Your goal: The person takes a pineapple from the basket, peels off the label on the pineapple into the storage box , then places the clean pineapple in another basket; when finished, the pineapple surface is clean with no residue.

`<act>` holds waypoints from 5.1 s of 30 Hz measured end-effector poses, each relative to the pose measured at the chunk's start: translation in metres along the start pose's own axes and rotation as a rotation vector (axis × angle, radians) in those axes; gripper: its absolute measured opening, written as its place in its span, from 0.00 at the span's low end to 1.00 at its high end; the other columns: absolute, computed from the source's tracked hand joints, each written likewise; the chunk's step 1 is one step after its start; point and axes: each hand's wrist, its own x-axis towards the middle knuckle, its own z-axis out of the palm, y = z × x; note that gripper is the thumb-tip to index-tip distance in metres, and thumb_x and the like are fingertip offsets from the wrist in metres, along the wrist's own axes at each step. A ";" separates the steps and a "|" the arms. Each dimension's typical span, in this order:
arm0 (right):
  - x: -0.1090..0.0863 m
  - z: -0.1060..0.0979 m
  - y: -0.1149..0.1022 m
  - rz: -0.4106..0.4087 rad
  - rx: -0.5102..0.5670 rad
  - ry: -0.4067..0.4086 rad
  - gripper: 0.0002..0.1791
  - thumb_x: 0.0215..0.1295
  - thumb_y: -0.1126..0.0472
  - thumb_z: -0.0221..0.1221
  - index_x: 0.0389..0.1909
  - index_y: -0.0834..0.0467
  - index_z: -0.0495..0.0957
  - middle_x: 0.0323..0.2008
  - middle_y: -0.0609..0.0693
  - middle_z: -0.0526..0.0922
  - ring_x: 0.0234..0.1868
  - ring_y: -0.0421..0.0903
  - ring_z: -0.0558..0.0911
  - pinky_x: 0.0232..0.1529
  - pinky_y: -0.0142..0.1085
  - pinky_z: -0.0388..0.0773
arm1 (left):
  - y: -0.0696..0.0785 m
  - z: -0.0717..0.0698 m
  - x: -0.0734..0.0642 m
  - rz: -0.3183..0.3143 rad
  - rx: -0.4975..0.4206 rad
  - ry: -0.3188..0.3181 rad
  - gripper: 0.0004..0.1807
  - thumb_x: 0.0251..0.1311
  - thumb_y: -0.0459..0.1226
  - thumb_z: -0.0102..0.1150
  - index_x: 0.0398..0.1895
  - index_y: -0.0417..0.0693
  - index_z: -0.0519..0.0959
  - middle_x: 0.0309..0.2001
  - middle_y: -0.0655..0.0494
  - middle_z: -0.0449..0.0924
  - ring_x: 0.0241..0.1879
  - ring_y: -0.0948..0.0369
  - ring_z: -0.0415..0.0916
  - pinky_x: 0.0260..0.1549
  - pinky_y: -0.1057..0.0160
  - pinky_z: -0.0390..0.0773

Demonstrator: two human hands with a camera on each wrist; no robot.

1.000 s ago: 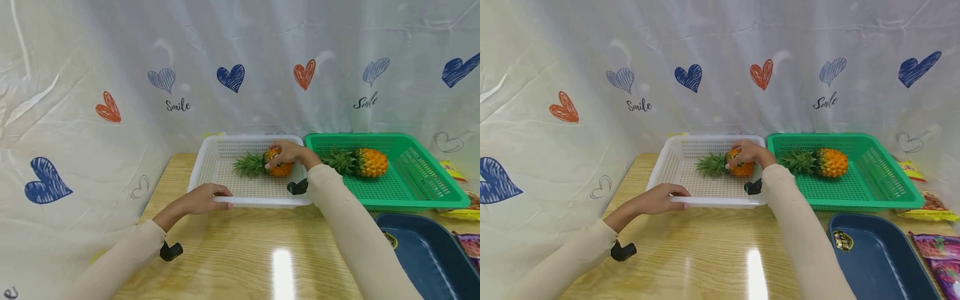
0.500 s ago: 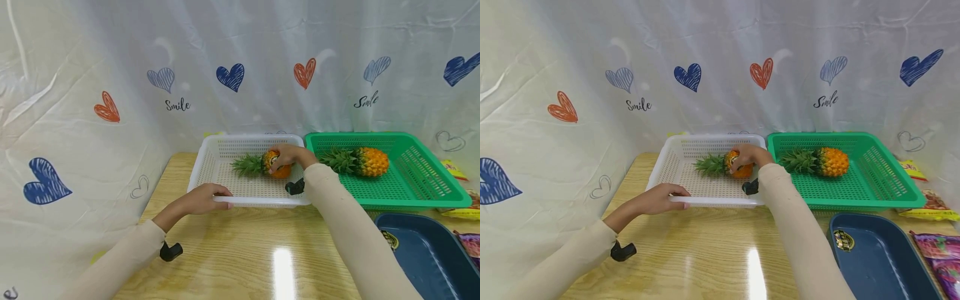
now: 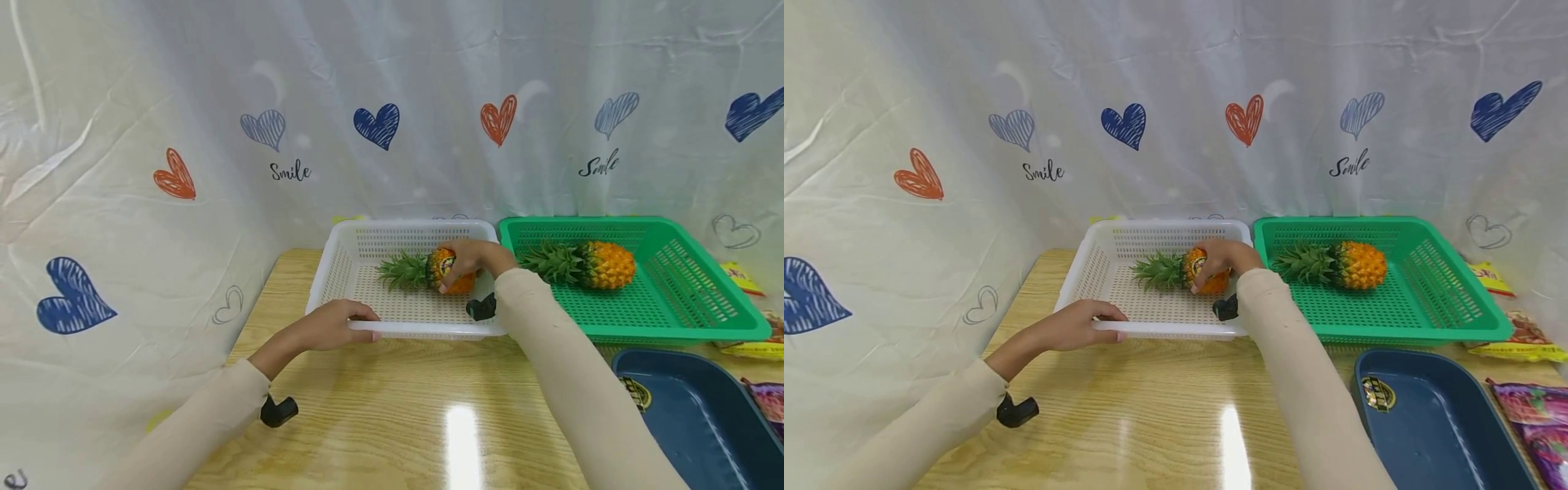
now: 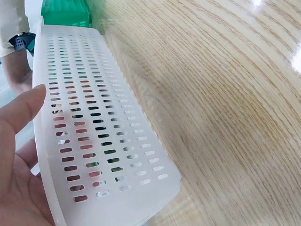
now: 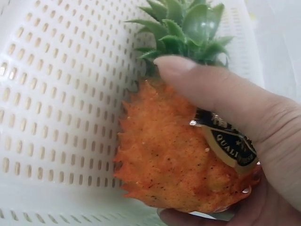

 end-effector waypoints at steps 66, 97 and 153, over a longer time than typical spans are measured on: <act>-0.086 -0.049 -0.001 -0.206 -0.048 0.007 0.55 0.55 0.48 0.73 0.78 0.58 0.54 0.71 0.61 0.63 0.62 0.58 0.73 0.54 0.52 0.79 | -0.001 0.005 0.003 0.012 0.004 0.007 0.16 0.68 0.52 0.60 0.51 0.57 0.84 0.49 0.62 0.84 0.53 0.58 0.79 0.52 0.52 0.78; -0.200 -0.001 0.019 -0.387 0.058 -0.180 0.50 0.53 0.50 0.74 0.76 0.49 0.60 0.51 0.47 0.81 0.37 0.42 0.83 0.39 0.40 0.83 | -0.001 0.008 0.002 0.035 0.014 0.017 0.18 0.68 0.52 0.60 0.52 0.53 0.84 0.46 0.62 0.85 0.46 0.63 0.80 0.47 0.57 0.79; -0.199 0.125 0.047 -0.360 0.213 -0.043 0.51 0.46 0.54 0.74 0.72 0.63 0.64 0.50 0.48 0.79 0.40 0.36 0.82 0.40 0.33 0.81 | 0.011 0.005 -0.009 0.001 0.046 0.116 0.25 0.66 0.52 0.63 0.61 0.51 0.77 0.56 0.53 0.80 0.58 0.51 0.77 0.58 0.48 0.76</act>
